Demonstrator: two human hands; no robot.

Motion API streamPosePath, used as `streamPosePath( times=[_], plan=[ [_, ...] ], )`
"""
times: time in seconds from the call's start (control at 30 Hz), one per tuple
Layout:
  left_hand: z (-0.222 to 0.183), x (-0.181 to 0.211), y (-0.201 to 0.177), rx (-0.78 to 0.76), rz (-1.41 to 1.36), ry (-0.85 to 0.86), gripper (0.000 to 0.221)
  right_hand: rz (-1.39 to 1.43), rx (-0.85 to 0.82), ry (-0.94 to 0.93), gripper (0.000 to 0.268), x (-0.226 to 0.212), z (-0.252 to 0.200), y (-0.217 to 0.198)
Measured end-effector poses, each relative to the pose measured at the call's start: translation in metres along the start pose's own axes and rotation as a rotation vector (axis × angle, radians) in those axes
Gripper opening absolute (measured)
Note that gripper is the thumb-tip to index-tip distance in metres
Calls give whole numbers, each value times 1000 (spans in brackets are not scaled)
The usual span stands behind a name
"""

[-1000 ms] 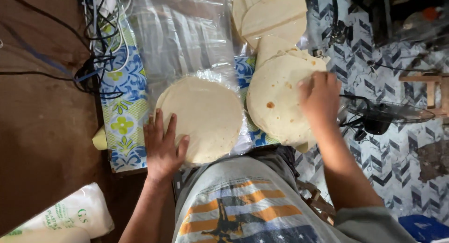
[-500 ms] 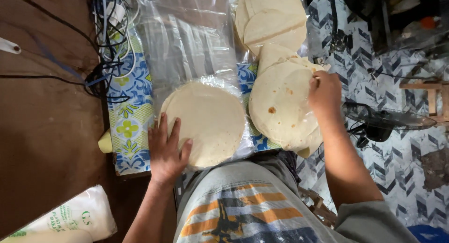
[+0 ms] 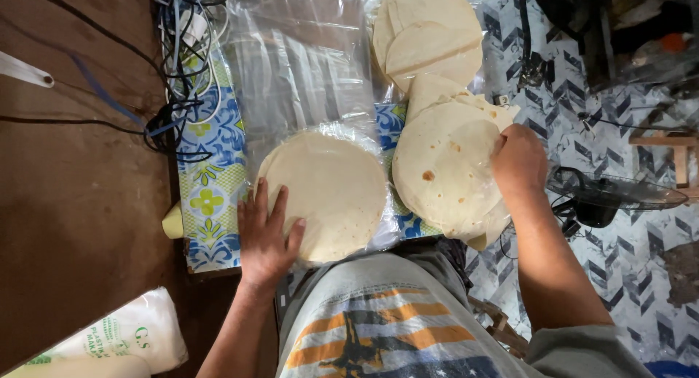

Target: The person places individual tortillas into a clear plastic bag, stacking them inside by hand.

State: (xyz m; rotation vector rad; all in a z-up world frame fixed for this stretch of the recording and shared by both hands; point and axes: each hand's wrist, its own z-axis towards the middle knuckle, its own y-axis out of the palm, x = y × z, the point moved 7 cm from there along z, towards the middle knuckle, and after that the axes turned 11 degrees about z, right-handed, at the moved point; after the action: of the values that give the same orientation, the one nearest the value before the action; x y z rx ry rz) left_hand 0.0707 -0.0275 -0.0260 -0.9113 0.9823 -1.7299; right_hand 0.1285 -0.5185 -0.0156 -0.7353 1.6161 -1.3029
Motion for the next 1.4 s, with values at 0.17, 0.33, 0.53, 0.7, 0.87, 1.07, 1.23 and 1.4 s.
streamPosePath(
  times=[0.17,0.33,0.53,0.7,0.87,1.07,1.23,1.4],
  plan=[
    [3,1,-1,-7,5,-2,61,121,-4,12,18,16,-2,-2],
    [2,1,-1,-9,-5,-13,61,212,46,5,20,4,-11,-14],
    [2,0,-1,-22,-6,-8,62,211,-60,59,49,13,-13,-3],
    [1,-1,2,-27,-21,-16,62,161,-32,54,37,13,-20,-8],
    [11,4,-7,-139,-83,-70,63,63,-97,53,29,-36,-48,-41],
    [68,61,-61,126,-210,-48,38,54,-254,68,25,-85,-77,-48],
    [77,157,49,-760,-1395,-441,40,499,-18,59,17,-47,-68,-28],
    [101,225,87,-845,-1400,-438,46,969,10,208,11,-44,-73,-27]
  ],
)
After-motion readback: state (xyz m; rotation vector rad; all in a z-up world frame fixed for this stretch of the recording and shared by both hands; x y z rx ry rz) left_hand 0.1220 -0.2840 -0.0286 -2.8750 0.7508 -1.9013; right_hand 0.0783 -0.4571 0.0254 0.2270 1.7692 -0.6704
